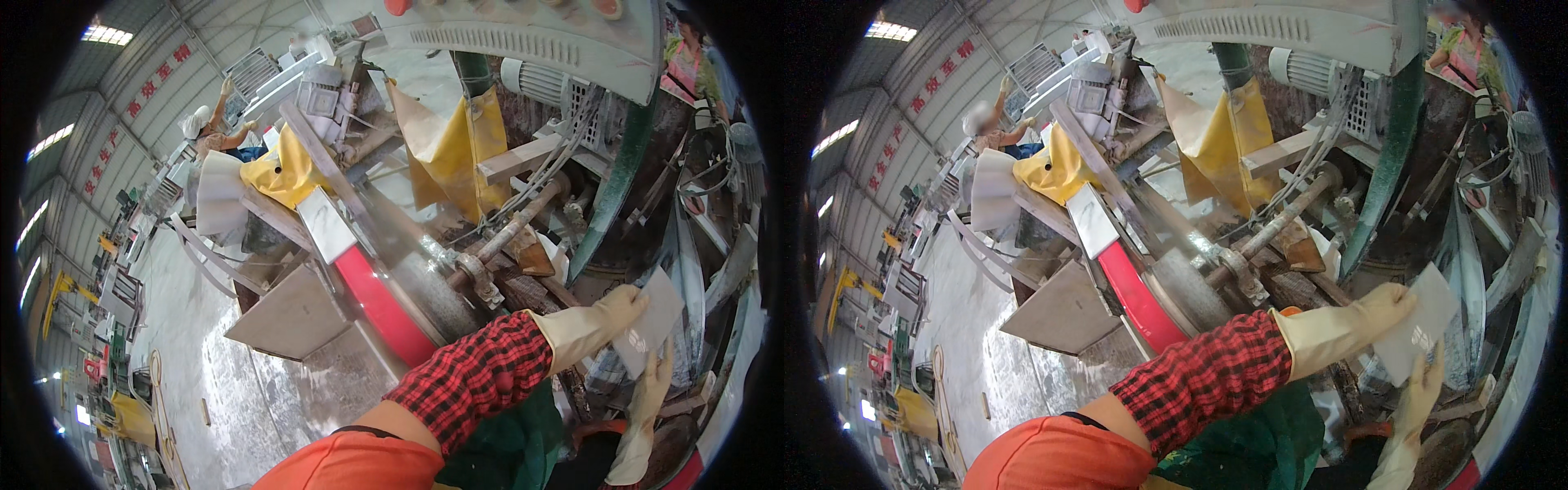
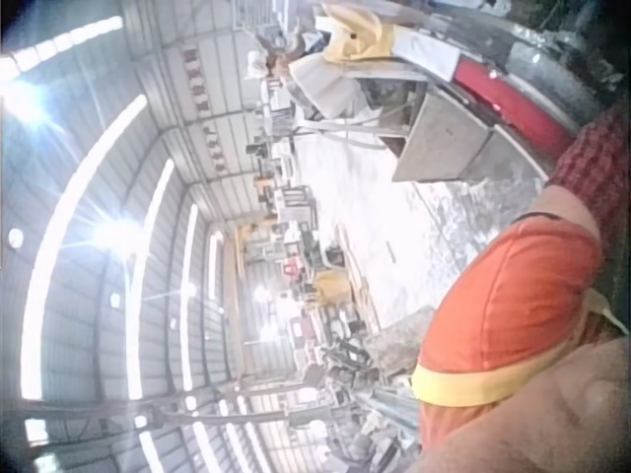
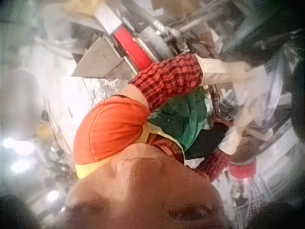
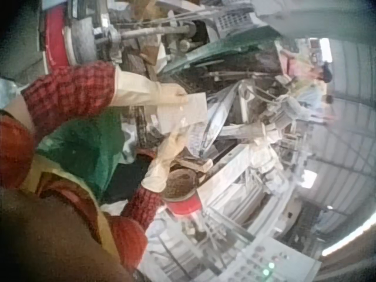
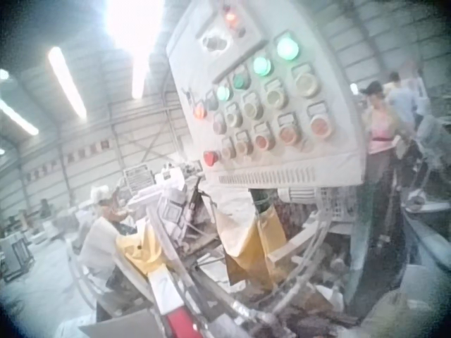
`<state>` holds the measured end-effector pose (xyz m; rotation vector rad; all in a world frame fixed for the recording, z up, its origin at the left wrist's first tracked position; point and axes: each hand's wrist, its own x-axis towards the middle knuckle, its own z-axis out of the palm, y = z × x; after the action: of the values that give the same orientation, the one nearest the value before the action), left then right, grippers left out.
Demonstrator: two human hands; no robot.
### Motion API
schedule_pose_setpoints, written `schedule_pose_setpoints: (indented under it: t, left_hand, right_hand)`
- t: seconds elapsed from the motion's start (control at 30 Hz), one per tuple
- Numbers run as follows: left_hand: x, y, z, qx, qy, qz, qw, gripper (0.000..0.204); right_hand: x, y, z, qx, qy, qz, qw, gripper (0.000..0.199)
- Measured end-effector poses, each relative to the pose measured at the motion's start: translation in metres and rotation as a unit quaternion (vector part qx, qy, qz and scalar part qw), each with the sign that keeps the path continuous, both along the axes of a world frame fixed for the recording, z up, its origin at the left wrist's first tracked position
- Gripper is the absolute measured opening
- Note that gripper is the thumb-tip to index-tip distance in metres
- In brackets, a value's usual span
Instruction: The person operates a grinding or polishing machine, repeatedly feeding rectangular white sheets into a rotating red wheel. They hold the sheets with gloved hands, move them back and forth against the wheel, and occasionally inspect the edges before continuing the process.
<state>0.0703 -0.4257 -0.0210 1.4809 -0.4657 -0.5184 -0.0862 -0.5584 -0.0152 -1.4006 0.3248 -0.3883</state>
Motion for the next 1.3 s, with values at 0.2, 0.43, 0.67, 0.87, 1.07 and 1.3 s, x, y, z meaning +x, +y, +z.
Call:
schedule_pose_setpoints:
  t: [0.2, 0.43, 0.67, 0.87, 1.07, 1.3]
  left_hand:
    - [0.018, 0.009, -0.011, -0.02, 0.02, 0.051, 0.998, 0.037]
    - [-0.009, 0.011, 0.011, -0.174, 0.086, -0.189, 0.963, 0.037]
    - [-0.002, 0.023, 0.057, -0.081, 0.115, -0.178, 0.974, 0.049]
    - [0.02, 0.018, 0.046, -0.145, 0.114, -0.068, 0.98, 0.043]
    - [0.026, 0.019, 0.025, -0.15, 0.106, -0.058, 0.981, 0.054]
    - [-0.015, 0.023, 0.044, -0.058, 0.157, -0.223, 0.96, 0.08]
  right_hand:
    - [-0.011, 0.01, 0.014, 0.039, 0.029, 0.102, 0.994, 0.065]
    - [-0.019, -0.023, -0.015, 0.072, 0.008, 0.082, 0.994, 0.061]
    - [-0.038, -0.023, 0.016, 0.111, -0.032, 0.132, 0.984, 0.065]
    - [-0.043, -0.039, -0.011, -0.023, 0.009, 0.152, 0.988, 0.07]
    - [-0.042, -0.019, 0.001, -0.055, -0.007, 0.157, 0.986, 0.061]
    - [-0.049, -0.044, -0.042, -0.136, -0.079, 0.014, 0.987, 0.051]
